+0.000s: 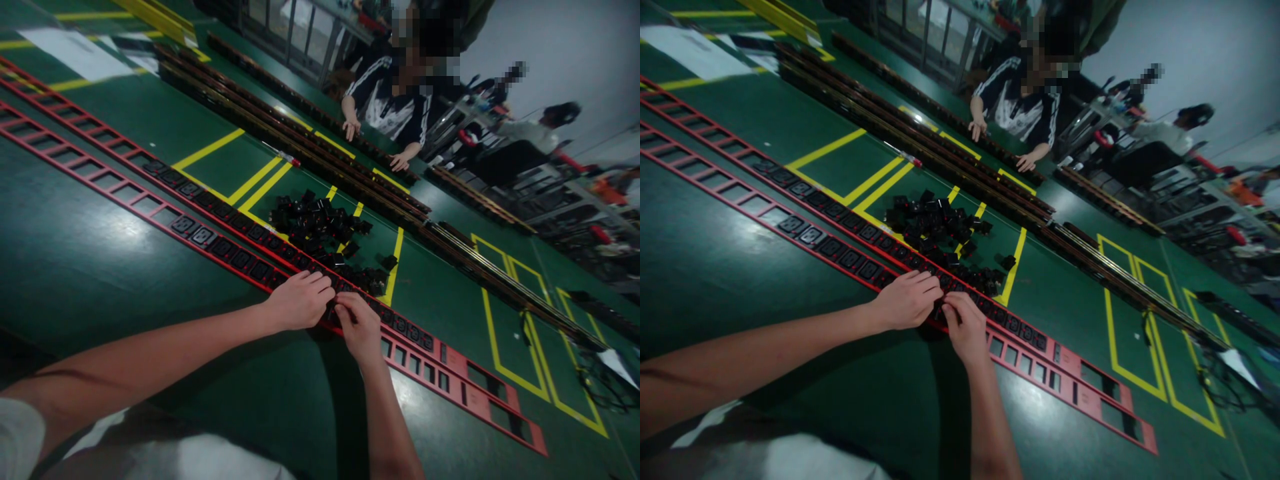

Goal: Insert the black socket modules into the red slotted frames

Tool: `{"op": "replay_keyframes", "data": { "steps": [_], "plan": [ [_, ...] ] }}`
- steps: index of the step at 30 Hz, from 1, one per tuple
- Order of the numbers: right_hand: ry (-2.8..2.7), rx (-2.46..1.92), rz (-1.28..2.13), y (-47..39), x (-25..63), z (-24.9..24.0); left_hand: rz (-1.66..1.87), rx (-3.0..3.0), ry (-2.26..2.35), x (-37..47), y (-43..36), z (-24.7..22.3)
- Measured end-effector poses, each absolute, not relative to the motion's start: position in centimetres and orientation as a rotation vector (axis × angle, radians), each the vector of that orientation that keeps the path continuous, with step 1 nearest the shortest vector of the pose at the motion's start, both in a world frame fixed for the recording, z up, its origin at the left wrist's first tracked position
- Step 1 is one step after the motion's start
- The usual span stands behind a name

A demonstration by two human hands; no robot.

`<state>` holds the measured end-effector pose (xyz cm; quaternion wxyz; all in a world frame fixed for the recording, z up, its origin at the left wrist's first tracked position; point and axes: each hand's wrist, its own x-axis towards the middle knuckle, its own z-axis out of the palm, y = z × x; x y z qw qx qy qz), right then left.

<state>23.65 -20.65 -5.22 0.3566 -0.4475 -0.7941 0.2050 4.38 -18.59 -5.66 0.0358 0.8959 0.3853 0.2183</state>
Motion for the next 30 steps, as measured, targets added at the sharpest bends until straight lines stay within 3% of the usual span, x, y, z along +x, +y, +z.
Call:
{"op": "replay_keyframes", "data": {
  "steps": [30],
  "plan": [
    [-2.203, -1.200, 0.539, -21.05, 23.25, -5.25, 0.636, 2.712, 1.228, 4.30, -18.71, -5.30]
  ]
}}
